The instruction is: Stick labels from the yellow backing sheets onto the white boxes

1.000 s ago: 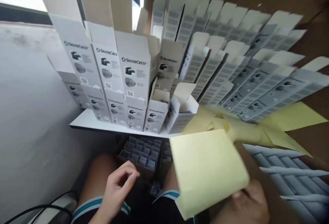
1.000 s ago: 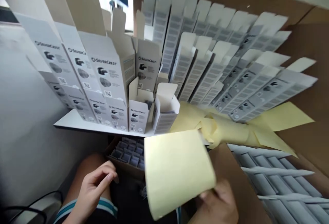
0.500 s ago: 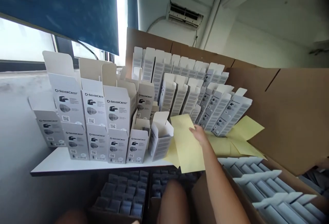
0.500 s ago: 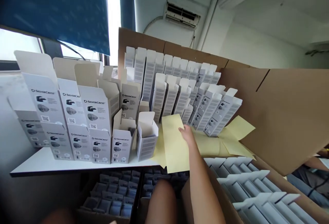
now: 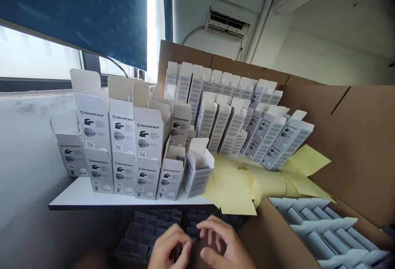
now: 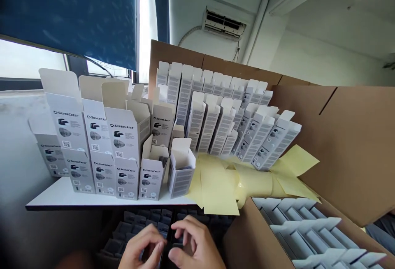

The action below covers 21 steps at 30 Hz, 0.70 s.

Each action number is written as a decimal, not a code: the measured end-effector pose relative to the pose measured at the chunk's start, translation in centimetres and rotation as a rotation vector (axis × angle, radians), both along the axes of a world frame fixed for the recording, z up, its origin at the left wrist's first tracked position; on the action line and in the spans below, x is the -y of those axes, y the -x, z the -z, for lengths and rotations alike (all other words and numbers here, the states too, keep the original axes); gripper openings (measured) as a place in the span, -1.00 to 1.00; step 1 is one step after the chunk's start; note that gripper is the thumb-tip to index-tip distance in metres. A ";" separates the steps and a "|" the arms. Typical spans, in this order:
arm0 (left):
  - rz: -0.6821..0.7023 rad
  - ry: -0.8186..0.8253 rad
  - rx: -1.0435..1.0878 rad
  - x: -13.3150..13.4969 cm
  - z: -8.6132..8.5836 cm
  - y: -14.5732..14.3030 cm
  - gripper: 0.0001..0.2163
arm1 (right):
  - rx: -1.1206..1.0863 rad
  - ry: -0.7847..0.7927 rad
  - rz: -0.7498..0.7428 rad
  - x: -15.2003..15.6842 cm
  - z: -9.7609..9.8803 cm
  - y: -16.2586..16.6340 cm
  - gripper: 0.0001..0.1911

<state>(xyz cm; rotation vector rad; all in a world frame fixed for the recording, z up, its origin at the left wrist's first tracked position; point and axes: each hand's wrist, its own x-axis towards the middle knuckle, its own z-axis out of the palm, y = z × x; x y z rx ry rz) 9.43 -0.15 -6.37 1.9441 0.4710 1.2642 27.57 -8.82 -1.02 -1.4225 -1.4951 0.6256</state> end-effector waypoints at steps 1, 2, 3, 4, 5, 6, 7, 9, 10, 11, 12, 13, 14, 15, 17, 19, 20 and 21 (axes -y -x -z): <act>0.001 -0.056 0.005 -0.4 -0.6 -0.3 -0.78 | -0.005 -0.014 0.004 0.1 0.4 1.2 -0.63; 0.009 -0.085 0.002 -0.6 -1.2 -0.6 -0.79 | -0.005 -0.026 0.031 0.1 0.4 2.0 -0.68; 0.026 -0.093 -0.002 -0.7 -1.7 -0.7 -0.80 | -0.003 -0.038 0.069 -0.1 0.3 2.5 -0.69; 0.044 -0.085 -0.002 -0.8 -2.0 -0.8 -0.81 | -0.001 -0.048 0.097 -0.3 0.0 2.6 -0.67; 0.058 -0.063 0.004 -0.8 -2.2 -0.9 -0.83 | 0.001 -0.059 0.106 -0.5 -0.5 2.4 -0.67; 0.065 -0.027 0.018 -0.8 -2.2 -1.0 -0.87 | 0.000 -0.077 0.099 -0.7 -0.9 2.0 -0.69; 0.063 0.017 0.044 -0.9 -2.0 -1.0 -0.88 | -0.010 -0.100 0.081 -0.9 -1.3 1.3 -0.71; 0.018 0.099 0.111 -1.2 -1.5 -1.5 -0.83 | -0.074 -0.181 0.050 -1.7 -1.7 -0.3 -0.73; -0.016 0.126 0.130 -1.4 -1.2 -1.9 -0.77 | -0.128 -0.233 0.047 -2.3 -1.7 -1.3 -0.73; -0.049 0.143 0.127 -1.7 -0.9 -2.4 -0.69 | -0.196 -0.286 0.055 -3.1 -1.6 -2.2 -0.73; -0.079 0.152 0.101 -2.0 -0.6 -3.0 -0.58 | -0.270 -0.331 0.070 -4.1 -1.4 -3.2 -0.73; -0.102 0.154 0.058 -2.4 -0.3 -3.7 -0.45 | -0.343 -0.365 0.084 -5.2 -1.0 -4.1 -0.73; -0.116 0.152 0.007 -2.8 -0.1 -4.5 -0.34 | -0.410 -0.381 0.086 -6.4 -0.7 -4.8 -0.74; -0.124 0.150 -0.043 -3.2 0.1 -5.3 -0.27 | -0.476 -0.377 0.078 -7.5 -0.3 -5.4 -0.74; -0.129 0.139 -0.111 -4.2 0.4 -6.7 -0.18 | -0.584 -0.326 0.041 -9.4 0.7 -5.9 -0.72; -0.145 0.120 -0.144 -5.2 0.6 -7.9 -0.12 | -0.640 -0.258 0.015 -10.4 1.7 -5.8 -0.68; -0.166 0.105 -0.158 -5.6 0.7 -8.4 -0.08 | -0.650 -0.235 0.016 -10.6 2.2 -5.6 -0.67; -0.190 0.086 -0.175 -6.0 0.7 -8.8 -0.06 | -0.653 -0.223 0.027 -10.7 2.7 -5.3 -0.67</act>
